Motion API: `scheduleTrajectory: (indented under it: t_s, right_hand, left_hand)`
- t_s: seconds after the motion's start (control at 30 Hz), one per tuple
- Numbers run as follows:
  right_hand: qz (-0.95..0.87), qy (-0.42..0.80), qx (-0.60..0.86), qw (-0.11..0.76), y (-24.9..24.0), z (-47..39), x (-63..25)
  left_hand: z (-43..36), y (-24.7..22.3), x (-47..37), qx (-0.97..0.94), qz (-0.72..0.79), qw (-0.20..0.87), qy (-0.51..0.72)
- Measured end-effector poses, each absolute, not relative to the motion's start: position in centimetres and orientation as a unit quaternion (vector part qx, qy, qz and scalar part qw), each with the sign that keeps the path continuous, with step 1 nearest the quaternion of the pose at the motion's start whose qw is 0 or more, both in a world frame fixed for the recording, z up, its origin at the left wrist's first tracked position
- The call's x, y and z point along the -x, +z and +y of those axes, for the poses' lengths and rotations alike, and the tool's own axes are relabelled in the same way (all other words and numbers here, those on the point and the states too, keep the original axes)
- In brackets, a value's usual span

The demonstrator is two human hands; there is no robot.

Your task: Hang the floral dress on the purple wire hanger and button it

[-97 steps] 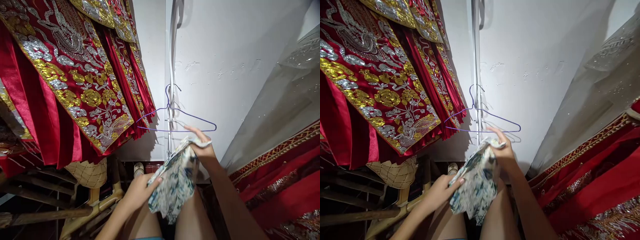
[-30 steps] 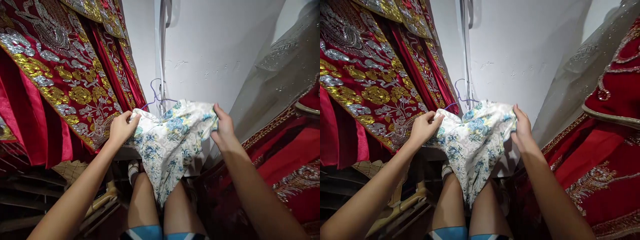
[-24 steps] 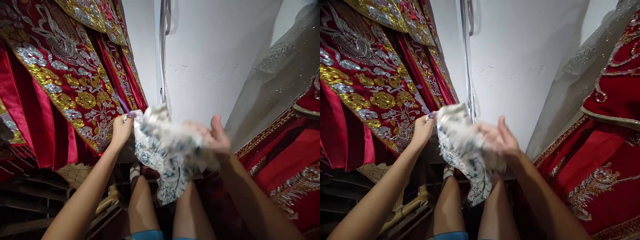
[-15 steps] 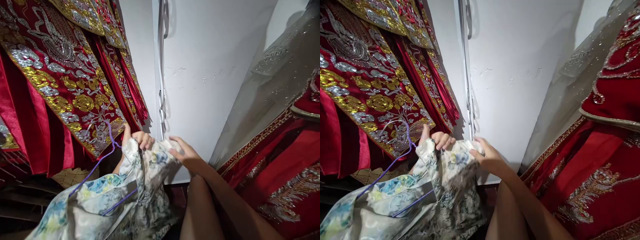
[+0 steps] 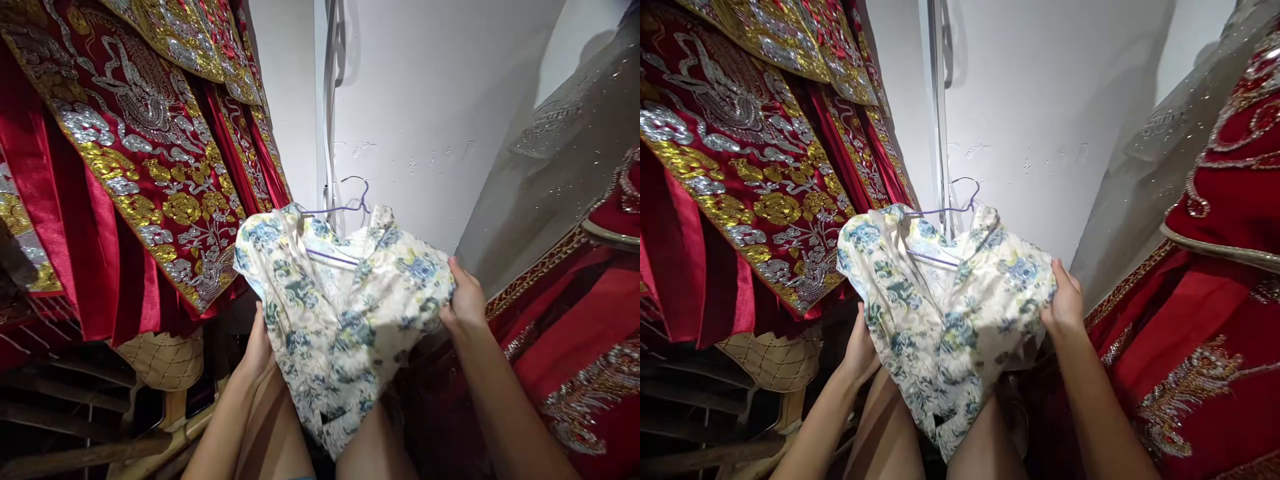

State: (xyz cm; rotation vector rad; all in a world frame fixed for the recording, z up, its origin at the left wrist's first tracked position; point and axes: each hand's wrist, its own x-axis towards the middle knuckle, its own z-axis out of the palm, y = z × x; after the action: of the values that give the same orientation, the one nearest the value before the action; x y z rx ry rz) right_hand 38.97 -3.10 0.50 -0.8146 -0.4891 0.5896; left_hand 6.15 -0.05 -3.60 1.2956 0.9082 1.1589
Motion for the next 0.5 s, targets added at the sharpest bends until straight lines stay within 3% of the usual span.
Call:
scheduleTrajectory:
  t_s: [0.13,0.3,0.5]
  right_hand:
    - [-0.304,0.308,0.381,0.817,1.6,-1.0,-37.2]
    - [-0.287,0.272,0.414,0.820,-1.8,-2.6,-36.0]
    - [-0.255,0.197,0.469,0.822,-6.3,-4.4,-36.1]
  left_hand:
    - [-0.7,-7.6,-6.4,-0.482,0.443,0.566,0.501]
    - [-2.6,-12.4,-7.3,-0.516,0.452,0.525,0.503]
    - [-4.4,-13.2,-7.1,-0.486,0.453,0.555,0.499]
